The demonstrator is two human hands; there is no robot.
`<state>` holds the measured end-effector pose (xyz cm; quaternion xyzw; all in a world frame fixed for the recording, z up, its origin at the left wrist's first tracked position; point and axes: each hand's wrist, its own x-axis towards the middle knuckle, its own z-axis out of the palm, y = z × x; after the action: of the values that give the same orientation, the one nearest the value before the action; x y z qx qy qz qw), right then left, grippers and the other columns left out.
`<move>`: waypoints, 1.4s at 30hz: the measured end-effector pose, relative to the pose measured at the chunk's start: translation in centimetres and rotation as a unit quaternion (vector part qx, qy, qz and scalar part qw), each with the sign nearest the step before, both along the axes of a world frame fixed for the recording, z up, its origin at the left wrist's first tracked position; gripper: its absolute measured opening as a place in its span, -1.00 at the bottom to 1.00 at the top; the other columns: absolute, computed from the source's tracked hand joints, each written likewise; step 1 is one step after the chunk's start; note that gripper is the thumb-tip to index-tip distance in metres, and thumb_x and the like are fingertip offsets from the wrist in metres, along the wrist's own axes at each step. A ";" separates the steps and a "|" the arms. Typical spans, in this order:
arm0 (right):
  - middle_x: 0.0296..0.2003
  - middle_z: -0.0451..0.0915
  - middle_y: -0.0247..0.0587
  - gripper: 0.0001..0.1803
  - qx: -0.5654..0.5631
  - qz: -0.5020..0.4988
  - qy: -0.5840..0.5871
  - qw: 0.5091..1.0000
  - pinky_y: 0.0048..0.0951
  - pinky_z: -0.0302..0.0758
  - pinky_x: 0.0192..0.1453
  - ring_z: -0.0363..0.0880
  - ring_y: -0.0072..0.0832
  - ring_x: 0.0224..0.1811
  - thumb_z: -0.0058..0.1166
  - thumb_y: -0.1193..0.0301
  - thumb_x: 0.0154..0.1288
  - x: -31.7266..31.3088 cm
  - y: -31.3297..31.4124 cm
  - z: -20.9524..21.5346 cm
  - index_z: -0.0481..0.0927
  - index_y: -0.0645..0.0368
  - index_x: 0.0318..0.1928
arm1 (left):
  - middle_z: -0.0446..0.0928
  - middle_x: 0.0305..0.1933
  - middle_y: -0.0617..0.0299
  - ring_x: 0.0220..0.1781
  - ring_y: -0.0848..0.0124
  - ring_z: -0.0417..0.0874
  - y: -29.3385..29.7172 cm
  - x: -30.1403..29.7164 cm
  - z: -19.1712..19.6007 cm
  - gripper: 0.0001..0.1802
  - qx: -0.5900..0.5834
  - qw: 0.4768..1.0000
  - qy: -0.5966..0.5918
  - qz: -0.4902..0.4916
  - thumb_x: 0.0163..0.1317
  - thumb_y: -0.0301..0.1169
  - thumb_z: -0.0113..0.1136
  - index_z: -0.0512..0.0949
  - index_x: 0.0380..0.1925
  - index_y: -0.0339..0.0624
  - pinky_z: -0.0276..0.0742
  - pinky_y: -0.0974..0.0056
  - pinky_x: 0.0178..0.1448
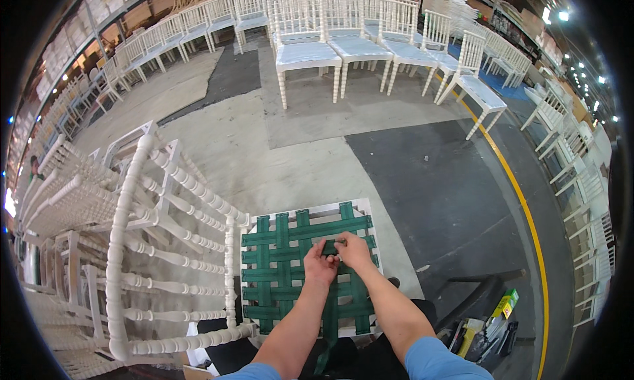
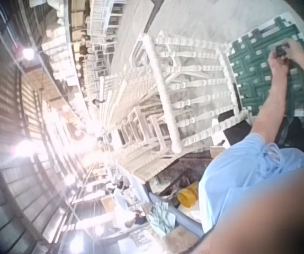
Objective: The person weaves green straps into a white wooden chair seat, securing them with a staple gun. They then place a white fabric sheet over the woven seat and staple it in place.
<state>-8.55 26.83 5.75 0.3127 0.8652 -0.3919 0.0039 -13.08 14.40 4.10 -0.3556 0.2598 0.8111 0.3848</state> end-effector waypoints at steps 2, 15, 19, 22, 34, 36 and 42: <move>-0.16 0.82 0.01 -0.69 0.045 -0.045 -0.020 0.998 -0.04 0.68 0.12 0.79 0.02 -0.01 0.38 0.18 0.32 -0.9 0.1 0.3 0.81 0.12 -0.07 | 0.56 -0.19 0.26 -0.41 0.34 0.44 0.3 0.3 -0.5 -0.60 0.044 0.998 0.031 0.021 0.58 -0.07 -0.01 0.69 0.16 0.05 0.54 0.17 -0.17; -0.25 0.81 0.00 -0.65 -0.161 -0.181 0.038 0.970 -0.11 0.66 -0.04 0.80 -0.06 -0.15 0.39 0.10 0.32 -3.9 1.6 -3.2 0.83 0.17 -0.24 | 0.62 -0.05 0.15 -0.39 0.34 0.50 -3.2 -0.2 1.7 -0.51 -0.078 0.979 0.077 -0.170 0.55 -0.42 0.09 0.45 0.44 -0.17 0.75 -0.01 0.01; -0.58 0.62 -0.26 -0.67 -0.108 -0.091 0.095 0.985 -0.32 0.45 -0.52 0.55 -0.51 -0.61 0.33 0.21 0.47 -3.6 2.9 -2.9 0.76 0.28 -0.23 | 0.70 0.19 0.01 -0.44 0.33 0.70 -5.9 -1.4 2.7 -0.40 -0.272 0.857 0.314 -0.305 0.50 -0.51 0.10 0.36 0.53 -0.15 0.69 0.26 -0.41; -0.56 0.62 -0.26 -0.67 -0.146 -0.035 0.081 0.985 -0.34 0.47 -0.51 0.55 -0.50 -0.59 0.30 0.21 0.50 -3.1 2.2 -2.0 0.74 0.30 -0.19 | 0.75 0.07 0.01 -0.34 0.30 0.78 -4.5 -2.9 1.6 -0.30 -0.340 0.720 0.513 -0.320 0.49 -0.51 0.09 0.29 0.61 0.11 0.73 0.19 -0.30; -0.23 0.66 -0.34 -0.73 -0.295 -0.070 0.208 0.930 -0.50 0.53 -0.30 0.59 -0.59 -0.37 0.25 0.37 0.53 0.5 0.7 -0.2 0.71 0.17 0.15 | 0.69 -0.17 0.29 -0.35 0.49 0.71 -1.7 -5.4 1.9 -0.77 -0.233 0.785 0.478 -0.318 0.51 -0.39 0.27 0.75 0.06 -0.18 0.70 0.31 -0.24; -0.23 0.67 -0.31 -0.71 -0.275 -0.057 0.250 0.927 -0.48 0.56 -0.24 0.60 -0.55 -0.34 0.26 0.41 0.50 0.5 0.4 -0.3 0.70 0.18 0.16 | 0.67 -0.21 0.32 -0.36 0.51 0.69 -1.6 -5.3 2.6 -0.81 -0.217 0.786 0.483 -0.320 0.50 -0.36 0.31 0.74 -0.05 -0.23 0.70 0.32 -0.24; -0.22 0.71 -0.26 -0.74 -0.079 -0.018 0.215 0.973 -0.40 0.60 -0.11 0.63 -0.53 -0.26 0.28 0.50 0.46 -0.7 0.4 0.2 0.64 0.22 0.11 | 0.62 -0.25 0.36 -0.36 0.51 0.68 -1.2 -4.8 3.7 -0.81 -0.200 0.833 0.458 -0.238 0.51 -0.31 0.34 0.67 -0.12 -0.23 0.71 0.32 -0.23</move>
<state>-9.25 27.25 5.97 0.2355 0.8060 -0.5174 -0.1650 -17.86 13.20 7.83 0.0603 0.6393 0.6950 0.3235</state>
